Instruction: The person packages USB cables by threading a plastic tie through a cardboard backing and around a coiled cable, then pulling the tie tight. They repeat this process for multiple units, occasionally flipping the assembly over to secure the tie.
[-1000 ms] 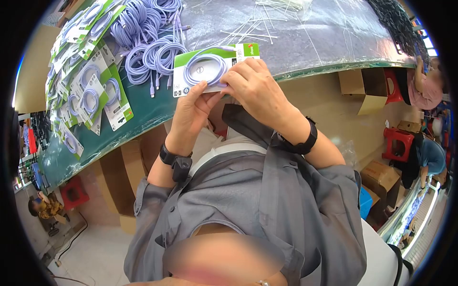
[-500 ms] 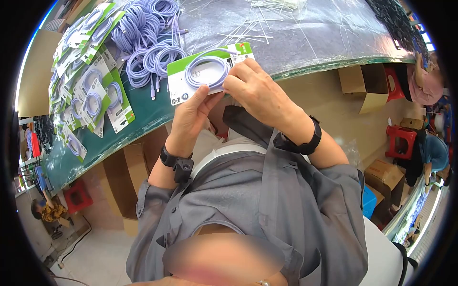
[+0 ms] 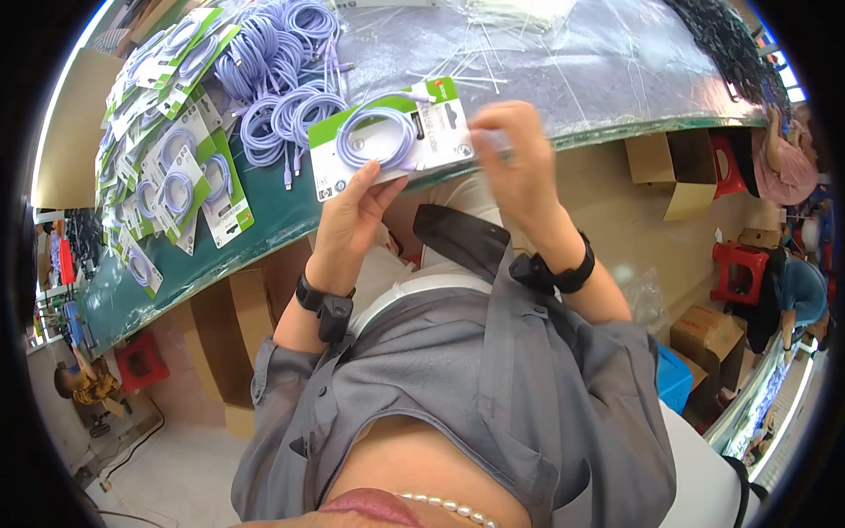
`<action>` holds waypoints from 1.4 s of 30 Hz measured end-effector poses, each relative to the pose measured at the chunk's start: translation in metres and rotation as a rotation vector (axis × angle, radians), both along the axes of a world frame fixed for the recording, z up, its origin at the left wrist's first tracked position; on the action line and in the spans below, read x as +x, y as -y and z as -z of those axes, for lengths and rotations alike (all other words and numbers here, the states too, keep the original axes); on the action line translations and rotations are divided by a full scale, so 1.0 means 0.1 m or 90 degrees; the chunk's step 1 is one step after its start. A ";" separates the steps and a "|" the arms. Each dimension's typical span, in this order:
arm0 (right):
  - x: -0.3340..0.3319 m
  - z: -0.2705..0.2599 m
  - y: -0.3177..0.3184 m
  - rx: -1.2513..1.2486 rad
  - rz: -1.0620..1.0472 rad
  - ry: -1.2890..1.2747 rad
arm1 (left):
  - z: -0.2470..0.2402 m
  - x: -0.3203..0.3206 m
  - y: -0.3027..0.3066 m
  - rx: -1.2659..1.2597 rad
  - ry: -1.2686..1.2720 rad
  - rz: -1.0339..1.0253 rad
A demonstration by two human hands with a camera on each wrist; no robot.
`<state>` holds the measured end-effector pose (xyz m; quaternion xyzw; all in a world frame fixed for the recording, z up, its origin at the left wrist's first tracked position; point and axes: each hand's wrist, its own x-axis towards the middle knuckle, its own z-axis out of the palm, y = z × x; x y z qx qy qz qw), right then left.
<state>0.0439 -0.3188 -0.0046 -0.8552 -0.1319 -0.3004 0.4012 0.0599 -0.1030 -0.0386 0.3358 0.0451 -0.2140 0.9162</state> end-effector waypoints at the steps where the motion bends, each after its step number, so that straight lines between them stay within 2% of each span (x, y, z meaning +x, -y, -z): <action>1: 0.00 0.01 -0.03 -0.008 -0.001 0.011 | 0.03 0.02 -0.03 -0.013 -0.007 -0.014; 3: -0.05 0.00 -0.02 0.267 0.068 -0.386 | 0.06 -0.03 -0.08 0.008 -0.036 -0.005; 4: -0.04 0.26 -0.01 0.203 -0.018 -0.330 | -0.01 -0.07 -0.06 0.019 -0.051 0.009; 5: -0.11 0.26 -0.11 0.161 -0.083 -0.208 | -0.07 -0.15 -0.03 0.033 -0.066 0.015; 6: -0.14 0.59 -0.14 0.182 -0.153 -0.204 | -0.05 -0.19 -0.03 0.028 -0.048 0.041; 7: -0.08 0.74 -0.19 0.059 -0.180 -0.181 | -0.09 -0.24 -0.01 0.064 -0.077 0.054; 9: -0.08 0.61 -0.29 -0.107 -0.154 -0.281 | -0.02 -0.25 -0.01 0.010 -0.042 0.068; 10: -0.05 0.56 -0.29 -0.108 -0.136 -0.265 | -0.02 -0.24 -0.02 0.009 -0.036 0.069; 12: 0.01 0.47 -0.32 0.144 -0.247 -0.277 | -0.03 -0.22 -0.08 0.013 -0.026 0.070; 13: 0.02 0.41 -0.33 0.144 -0.243 -0.273 | -0.02 -0.21 -0.10 0.003 -0.019 0.085; 15: 0.04 0.31 -0.29 -0.120 -0.223 0.073 | -0.01 -0.26 -0.10 -0.015 -0.018 0.098; 16: 0.02 0.34 -0.30 -0.054 -0.230 -0.009 | -0.02 -0.30 -0.11 -0.028 0.005 0.107; 17: 0.05 0.43 -0.30 -0.062 -0.230 -0.011 | -0.03 -0.32 -0.10 -0.041 0.027 0.116; 19: 0.12 0.63 -0.29 -0.181 -0.135 0.055 | -0.04 -0.29 -0.09 -0.042 0.031 0.105; 21: 0.17 0.60 -0.32 -0.124 -0.187 0.024 | -0.06 -0.21 -0.08 -0.035 0.041 0.090; 23: 0.27 0.56 -0.43 -0.162 -0.179 0.023 | -0.06 -0.09 -0.04 0.026 0.127 -0.033; 25: 0.26 0.42 -0.53 -0.153 -0.131 0.037 | -0.09 0.04 -0.07 0.053 0.146 -0.063; 27: 0.10 0.13 -0.59 0.586 -0.441 -0.370 | -0.19 0.07 -0.08 0.100 0.225 -0.099; 28: 0.11 0.31 -0.55 0.678 -0.471 -0.387 | -0.16 0.05 -0.09 0.098 0.198 -0.069; 29: 0.11 0.32 -0.53 0.679 -0.472 -0.390 | -0.13 0.05 -0.08 0.099 0.196 -0.071; 31: 0.17 0.18 -0.46 0.848 -0.444 -0.441 | -0.05 0.05 -0.12 0.037 0.402 0.038; 32: 0.23 0.13 -0.37 0.785 -0.404 -0.451 | -0.03 0.00 -0.17 0.014 0.333 0.046; 34: 0.33 0.01 -0.16 0.711 -0.329 -0.488 | -0.10 0.01 -0.29 -0.060 0.316 0.092; 35: 0.36 -0.07 -0.05 0.663 -0.347 -0.483 | -0.02 0.09 -0.39 -0.061 0.322 0.139; 37: 0.42 -0.19 0.05 0.605 -0.390 -0.511 | -0.17 0.13 -0.47 0.012 0.287 0.168; 39: 0.47 -0.19 0.09 0.538 -0.410 -0.538 | -0.22 0.18 -0.43 0.090 0.338 0.125; 40: 0.49 -0.22 0.05 0.547 -0.427 -0.553 | -0.14 0.21 -0.41 0.075 0.317 0.134; 42: 0.50 -0.24 0.00 0.483 -0.376 -0.549 | -0.06 0.24 -0.41 0.067 0.288 0.138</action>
